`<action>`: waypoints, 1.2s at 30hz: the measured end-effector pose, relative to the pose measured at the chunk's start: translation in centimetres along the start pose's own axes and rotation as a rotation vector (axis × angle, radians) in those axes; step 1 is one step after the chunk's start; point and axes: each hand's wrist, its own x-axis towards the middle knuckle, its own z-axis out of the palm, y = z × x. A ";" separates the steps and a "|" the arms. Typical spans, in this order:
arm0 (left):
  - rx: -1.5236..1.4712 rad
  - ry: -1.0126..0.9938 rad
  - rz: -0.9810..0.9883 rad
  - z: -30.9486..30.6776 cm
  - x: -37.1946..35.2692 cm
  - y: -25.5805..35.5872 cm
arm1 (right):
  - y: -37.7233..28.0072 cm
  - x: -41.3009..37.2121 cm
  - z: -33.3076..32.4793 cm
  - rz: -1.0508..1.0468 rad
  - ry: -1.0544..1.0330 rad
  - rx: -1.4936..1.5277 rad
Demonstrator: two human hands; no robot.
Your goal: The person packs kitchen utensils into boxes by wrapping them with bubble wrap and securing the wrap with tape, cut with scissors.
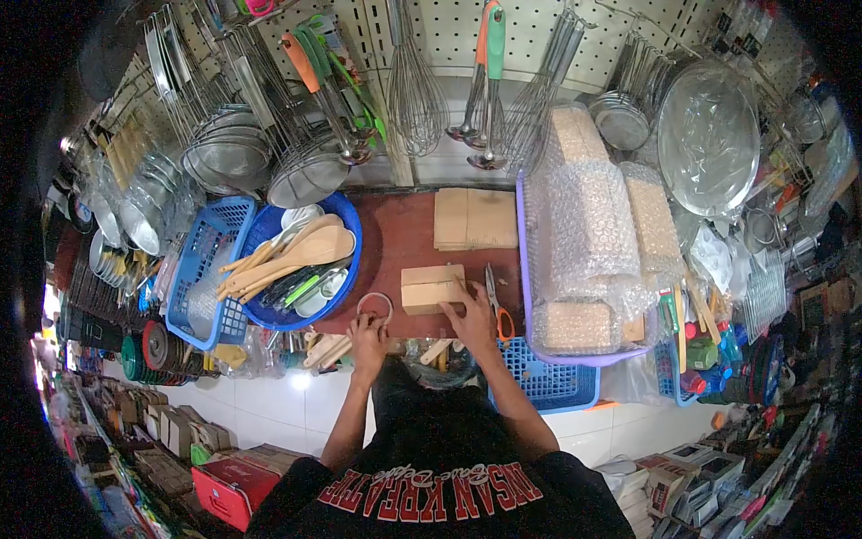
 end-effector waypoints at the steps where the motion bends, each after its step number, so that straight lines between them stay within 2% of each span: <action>1: 0.008 0.005 0.009 -0.2 0.1 -0.2 | 0.1 0.0 0.1 -0.006 0.011 -0.014; 12: 0.060 0.078 0.057 -0.7 0.2 0.0 | -0.9 0.6 -0.4 -0.021 0.028 0.013; 21: -0.091 0.169 0.061 -2.2 0.8 1.1 | -2.4 0.7 -0.5 -0.023 0.079 -0.084; 24: -0.316 0.170 -0.013 -3.3 1.1 2.3 | -2.3 0.1 -0.1 -0.015 0.132 -0.120; 27: -0.445 0.251 0.014 -5.2 1.6 4.3 | -3.2 -0.5 -0.7 -0.071 0.232 -0.114; 30: -0.826 0.157 -0.256 -7.3 1.5 7.2 | -5.4 -1.1 -1.9 -0.160 0.351 -0.099; 33: -0.913 0.073 -0.235 -10.4 1.3 9.9 | -7.5 -1.5 -3.7 -0.219 0.135 0.171; 36: -1.199 0.065 -0.192 -11.5 0.8 11.9 | -10.8 -1.9 -5.4 0.042 -0.187 0.625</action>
